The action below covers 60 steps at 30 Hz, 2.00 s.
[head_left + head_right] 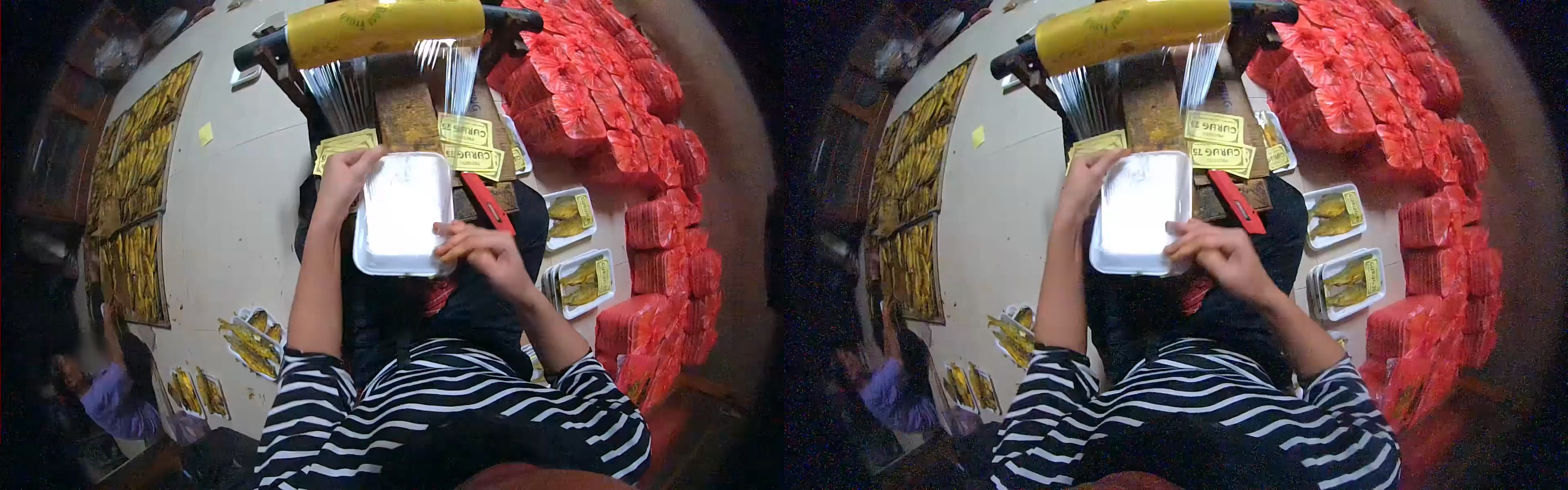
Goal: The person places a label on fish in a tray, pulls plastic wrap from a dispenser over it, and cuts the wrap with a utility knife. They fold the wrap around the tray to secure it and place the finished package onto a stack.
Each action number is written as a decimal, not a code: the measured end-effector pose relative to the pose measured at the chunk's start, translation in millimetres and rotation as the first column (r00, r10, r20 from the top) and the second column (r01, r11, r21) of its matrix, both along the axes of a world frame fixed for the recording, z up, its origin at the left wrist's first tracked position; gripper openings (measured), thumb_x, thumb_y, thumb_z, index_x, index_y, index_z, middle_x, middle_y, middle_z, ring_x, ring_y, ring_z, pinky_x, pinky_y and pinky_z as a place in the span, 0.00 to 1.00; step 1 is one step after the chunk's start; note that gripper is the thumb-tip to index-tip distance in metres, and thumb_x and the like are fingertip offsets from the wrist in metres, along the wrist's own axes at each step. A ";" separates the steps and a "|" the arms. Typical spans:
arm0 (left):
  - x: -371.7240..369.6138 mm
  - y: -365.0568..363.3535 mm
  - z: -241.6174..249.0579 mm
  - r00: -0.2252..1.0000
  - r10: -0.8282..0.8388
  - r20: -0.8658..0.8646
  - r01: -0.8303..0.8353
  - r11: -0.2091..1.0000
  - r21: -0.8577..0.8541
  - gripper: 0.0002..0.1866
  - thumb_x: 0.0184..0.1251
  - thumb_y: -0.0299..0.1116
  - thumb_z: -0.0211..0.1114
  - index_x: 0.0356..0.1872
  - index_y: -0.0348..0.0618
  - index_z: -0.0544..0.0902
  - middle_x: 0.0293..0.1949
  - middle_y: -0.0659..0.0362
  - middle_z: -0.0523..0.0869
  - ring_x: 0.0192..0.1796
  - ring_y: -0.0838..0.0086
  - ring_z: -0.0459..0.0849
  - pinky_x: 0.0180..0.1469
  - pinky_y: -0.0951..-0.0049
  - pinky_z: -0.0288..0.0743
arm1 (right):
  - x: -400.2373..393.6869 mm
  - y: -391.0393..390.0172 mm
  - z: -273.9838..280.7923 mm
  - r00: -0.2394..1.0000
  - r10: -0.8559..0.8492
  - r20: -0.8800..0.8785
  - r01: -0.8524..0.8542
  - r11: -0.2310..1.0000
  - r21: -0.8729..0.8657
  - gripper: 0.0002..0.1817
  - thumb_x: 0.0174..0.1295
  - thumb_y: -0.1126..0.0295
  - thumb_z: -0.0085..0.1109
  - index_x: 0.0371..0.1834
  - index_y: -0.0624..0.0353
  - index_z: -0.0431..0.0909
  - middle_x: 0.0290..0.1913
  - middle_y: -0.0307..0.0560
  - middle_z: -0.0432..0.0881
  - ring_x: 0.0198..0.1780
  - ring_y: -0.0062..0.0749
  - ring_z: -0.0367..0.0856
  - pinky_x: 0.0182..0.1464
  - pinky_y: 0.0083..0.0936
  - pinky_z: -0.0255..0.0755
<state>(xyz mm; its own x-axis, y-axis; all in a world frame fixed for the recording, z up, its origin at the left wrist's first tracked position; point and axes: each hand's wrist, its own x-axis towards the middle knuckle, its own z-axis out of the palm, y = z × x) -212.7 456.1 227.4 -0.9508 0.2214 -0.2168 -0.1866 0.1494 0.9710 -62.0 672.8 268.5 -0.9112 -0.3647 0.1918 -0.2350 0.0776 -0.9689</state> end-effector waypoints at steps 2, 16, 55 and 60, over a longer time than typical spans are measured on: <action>14.3 0.7 -12.0 0.998 0.066 -0.014 -0.064 0.989 0.137 0.15 0.58 0.36 0.62 0.36 0.32 0.82 0.30 0.60 0.82 0.32 0.82 0.76 0.38 0.82 0.70 | -18.1 17.2 -25.8 0.962 -0.269 0.037 0.268 0.963 0.028 0.14 0.50 0.80 0.45 0.37 0.62 0.78 0.36 0.48 0.80 0.46 0.40 0.76 0.53 0.32 0.66; 54.8 19.2 -35.5 0.898 0.396 0.192 -0.414 0.608 0.678 0.03 0.62 0.27 0.60 0.32 0.38 0.77 0.30 0.62 0.80 0.30 0.85 0.76 0.35 0.85 0.70 | 32.0 92.3 -35.5 0.750 -0.167 0.640 0.420 0.868 -0.265 0.22 0.64 0.68 0.46 0.62 0.59 0.60 0.49 0.44 0.73 0.41 0.26 0.73 0.44 0.24 0.69; 57.5 34.1 -37.4 0.904 0.426 -0.019 -0.321 0.710 0.626 0.20 0.57 0.20 0.56 0.50 0.42 0.63 0.45 0.56 0.73 0.48 0.74 0.72 0.52 0.76 0.66 | -177.4 -72.0 -41.9 0.812 0.105 -0.574 0.217 0.860 0.463 0.08 0.49 0.66 0.56 0.34 0.47 0.79 0.39 0.37 0.76 0.44 0.35 0.71 0.48 0.32 0.64; 68.1 44.2 16.5 0.910 0.413 0.040 -0.361 0.738 0.570 0.28 0.57 0.18 0.54 0.58 0.42 0.55 0.54 0.44 0.69 0.54 0.66 0.72 0.55 0.68 0.68 | -150.7 -45.4 -20.7 0.868 0.098 -0.486 0.241 0.773 0.587 0.17 0.48 0.67 0.59 0.45 0.43 0.78 0.50 0.32 0.74 0.53 0.32 0.67 0.58 0.39 0.53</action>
